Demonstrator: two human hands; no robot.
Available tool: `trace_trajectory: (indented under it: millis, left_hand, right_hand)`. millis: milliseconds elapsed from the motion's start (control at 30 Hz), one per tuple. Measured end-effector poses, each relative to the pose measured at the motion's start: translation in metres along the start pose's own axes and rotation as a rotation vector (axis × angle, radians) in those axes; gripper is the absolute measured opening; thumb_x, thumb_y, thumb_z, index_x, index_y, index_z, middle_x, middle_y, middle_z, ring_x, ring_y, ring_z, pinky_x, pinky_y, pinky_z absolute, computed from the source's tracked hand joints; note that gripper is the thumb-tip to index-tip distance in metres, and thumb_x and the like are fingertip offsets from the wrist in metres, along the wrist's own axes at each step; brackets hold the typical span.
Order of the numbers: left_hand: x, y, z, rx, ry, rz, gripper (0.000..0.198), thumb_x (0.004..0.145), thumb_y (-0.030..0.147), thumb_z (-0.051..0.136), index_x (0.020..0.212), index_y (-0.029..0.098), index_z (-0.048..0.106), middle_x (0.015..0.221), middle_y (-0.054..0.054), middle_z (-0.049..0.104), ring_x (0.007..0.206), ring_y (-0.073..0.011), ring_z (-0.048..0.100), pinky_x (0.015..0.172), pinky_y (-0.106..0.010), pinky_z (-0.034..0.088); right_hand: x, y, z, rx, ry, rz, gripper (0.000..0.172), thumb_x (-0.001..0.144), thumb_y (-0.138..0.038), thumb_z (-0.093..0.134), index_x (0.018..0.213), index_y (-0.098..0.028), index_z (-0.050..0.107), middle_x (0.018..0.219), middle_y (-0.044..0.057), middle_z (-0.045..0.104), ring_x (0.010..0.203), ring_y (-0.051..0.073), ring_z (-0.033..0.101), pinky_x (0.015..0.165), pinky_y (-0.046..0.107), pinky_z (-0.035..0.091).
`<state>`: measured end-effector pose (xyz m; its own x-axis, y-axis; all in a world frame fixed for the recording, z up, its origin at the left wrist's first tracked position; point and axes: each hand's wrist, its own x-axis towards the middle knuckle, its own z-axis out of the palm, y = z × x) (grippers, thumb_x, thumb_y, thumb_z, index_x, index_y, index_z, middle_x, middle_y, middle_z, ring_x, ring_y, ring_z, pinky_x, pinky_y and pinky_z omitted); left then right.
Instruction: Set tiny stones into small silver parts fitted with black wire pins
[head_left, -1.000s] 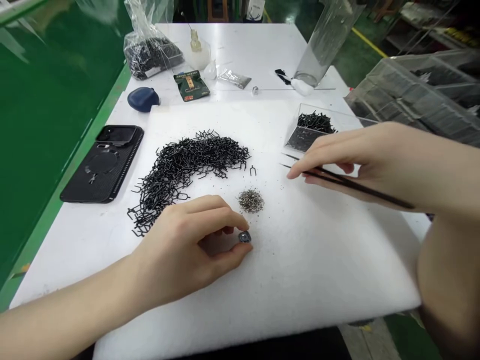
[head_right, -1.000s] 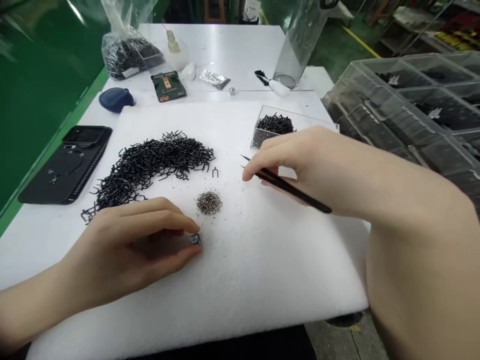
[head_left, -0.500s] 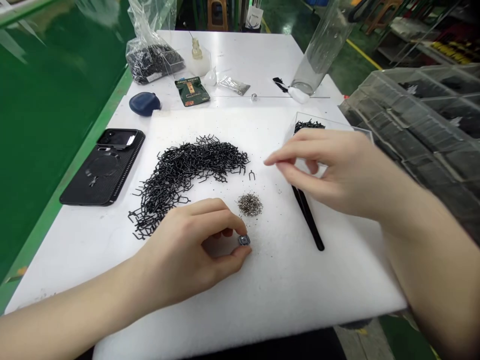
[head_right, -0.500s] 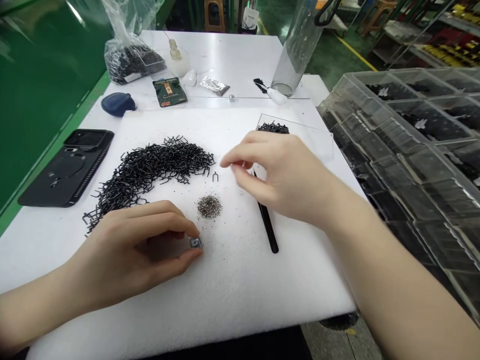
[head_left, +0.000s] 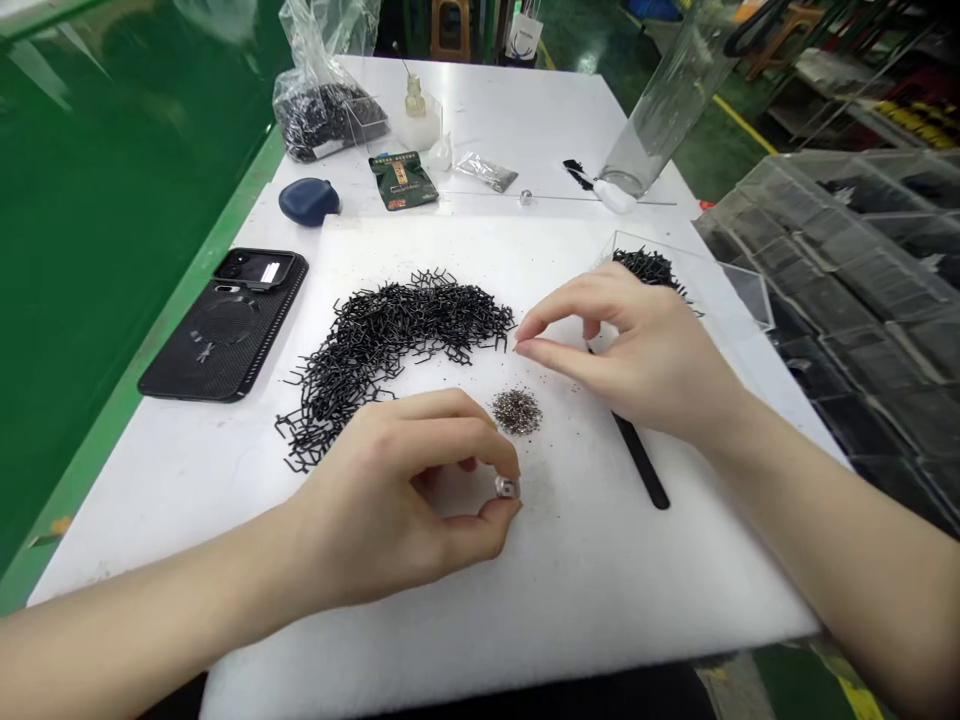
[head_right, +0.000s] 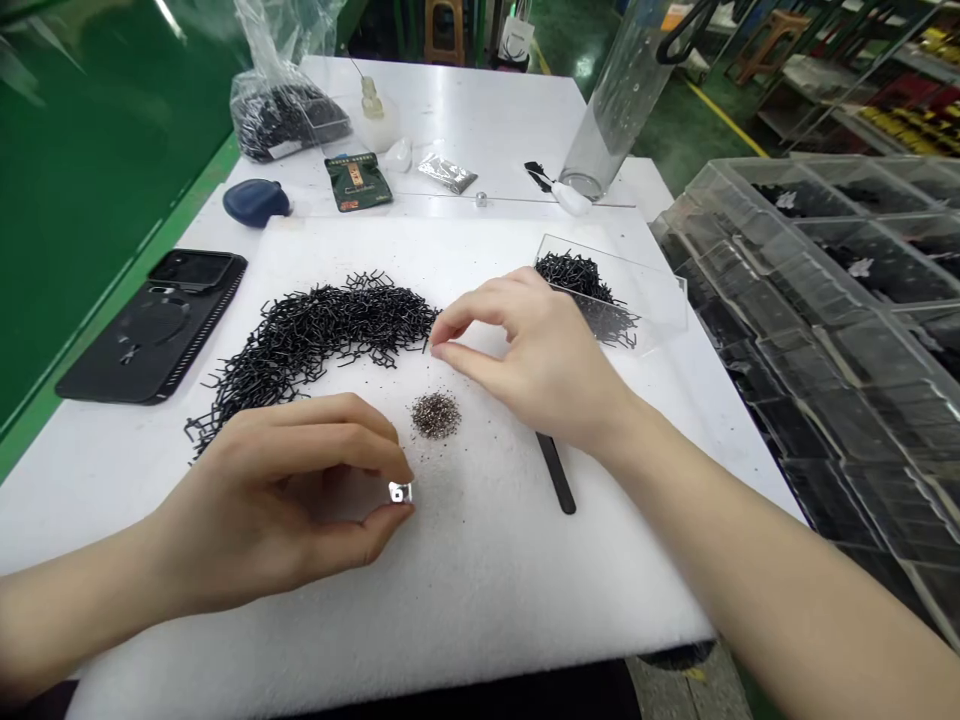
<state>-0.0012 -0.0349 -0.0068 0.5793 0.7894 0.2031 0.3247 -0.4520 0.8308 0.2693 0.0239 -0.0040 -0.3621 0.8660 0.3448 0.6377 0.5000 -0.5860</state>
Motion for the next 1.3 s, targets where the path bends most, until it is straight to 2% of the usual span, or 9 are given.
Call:
trace_trajectory:
  millis: [100, 267, 400, 533, 667, 833, 1033, 1200, 1300]
  left_hand:
    - [0.003, 0.002, 0.000, -0.125, 0.098, -0.022, 0.018, 0.090, 0.009, 0.083, 0.096, 0.026, 0.085, 0.098, 0.003, 0.091, 0.077, -0.0113, 0.079, 0.071, -0.022, 0.067]
    - [0.013, 0.010, -0.004, -0.470, 0.136, -0.271, 0.027, 0.079, 0.003, 0.089, 0.093, 0.026, 0.093, 0.096, 0.006, 0.096, 0.082, -0.0107, 0.091, 0.077, -0.010, 0.073]
    - [0.015, 0.008, -0.006, -0.719, 0.081, -0.441, 0.047, 0.074, -0.008, 0.091, 0.094, 0.034, 0.100, 0.092, 0.008, 0.096, 0.084, -0.0113, 0.094, 0.079, -0.007, 0.072]
    - [0.014, -0.001, -0.008, -0.863, 0.080, -0.478, 0.056, 0.078, -0.012, 0.092, 0.097, 0.040, 0.101, 0.102, 0.009, 0.098, 0.097, -0.0118, 0.097, 0.089, -0.007, 0.073]
    - [0.015, -0.002, -0.009, -0.915, 0.087, -0.511, 0.052, 0.076, -0.009, 0.101, 0.097, 0.039, 0.101, 0.096, 0.007, 0.098, 0.093, -0.0141, 0.097, 0.087, -0.009, 0.074]
    - [0.018, 0.005, -0.009, -1.016, 0.151, -0.605, 0.026, 0.090, 0.010, 0.107, 0.107, 0.028, 0.100, 0.095, 0.002, 0.097, 0.088, -0.0155, 0.095, 0.077, -0.012, 0.073]
    - [0.018, 0.004, -0.008, -1.055, 0.154, -0.630, 0.018, 0.088, 0.011, 0.110, 0.093, 0.024, 0.097, 0.093, 0.001, 0.097, 0.091, -0.0154, 0.095, 0.084, -0.014, 0.074]
    - [0.020, -0.002, -0.008, -1.093, 0.128, -0.580, 0.017, 0.093, 0.012, 0.106, 0.100, 0.027, 0.101, 0.095, 0.002, 0.098, 0.094, -0.0121, 0.095, 0.088, -0.009, 0.072]
    - [0.021, -0.002, -0.010, -1.099, 0.124, -0.582, 0.018, 0.093, 0.013, 0.106, 0.103, 0.027, 0.101, 0.095, 0.002, 0.098, 0.093, -0.0115, 0.095, 0.088, -0.008, 0.072]
  right_hand:
    - [-0.004, -0.008, -0.003, 0.284, 0.103, 0.112, 0.005, 0.103, -0.031, 0.089, 0.098, -0.032, 0.088, 0.104, 0.002, 0.093, 0.102, 0.029, 0.089, 0.083, 0.044, 0.071]
    - [-0.013, -0.029, -0.005, 0.496, 0.223, 0.153, 0.019, 0.097, -0.017, 0.091, 0.094, -0.035, 0.090, 0.092, -0.001, 0.090, 0.082, 0.024, 0.086, 0.068, 0.038, 0.071]
    - [-0.021, -0.044, -0.007, 0.504, 0.150, 0.087, 0.031, 0.103, -0.014, 0.081, 0.099, -0.041, 0.096, 0.096, -0.003, 0.087, 0.076, 0.020, 0.079, 0.062, 0.038, 0.065]
    - [-0.025, -0.049, -0.005, 0.545, 0.118, 0.044, 0.032, 0.105, -0.012, 0.082, 0.112, -0.040, 0.096, 0.097, -0.004, 0.085, 0.070, 0.015, 0.072, 0.062, 0.034, 0.065]
    - [-0.023, -0.048, -0.001, 0.664, 0.145, 0.059, 0.034, 0.098, -0.002, 0.086, 0.103, -0.035, 0.092, 0.095, -0.005, 0.087, 0.075, 0.015, 0.077, 0.068, 0.030, 0.072]
    - [-0.023, -0.042, 0.001, 0.649, 0.116, -0.065, 0.038, 0.092, 0.006, 0.087, 0.101, -0.030, 0.092, 0.097, -0.002, 0.087, 0.085, 0.015, 0.081, 0.071, 0.027, 0.073]
    - [-0.025, -0.042, 0.002, 0.553, 0.152, -0.153, 0.033, 0.093, 0.005, 0.090, 0.103, -0.026, 0.093, 0.104, -0.001, 0.092, 0.094, 0.014, 0.087, 0.079, 0.024, 0.076]
    - [-0.027, -0.051, 0.003, 0.471, 0.189, -0.087, 0.042, 0.096, 0.007, 0.088, 0.109, -0.033, 0.093, 0.104, -0.006, 0.095, 0.089, 0.018, 0.093, 0.081, 0.029, 0.083]
    - [-0.026, -0.056, 0.003, 0.467, 0.216, -0.035, 0.044, 0.093, 0.010, 0.089, 0.104, -0.033, 0.090, 0.099, -0.007, 0.094, 0.087, 0.019, 0.094, 0.079, 0.028, 0.084]
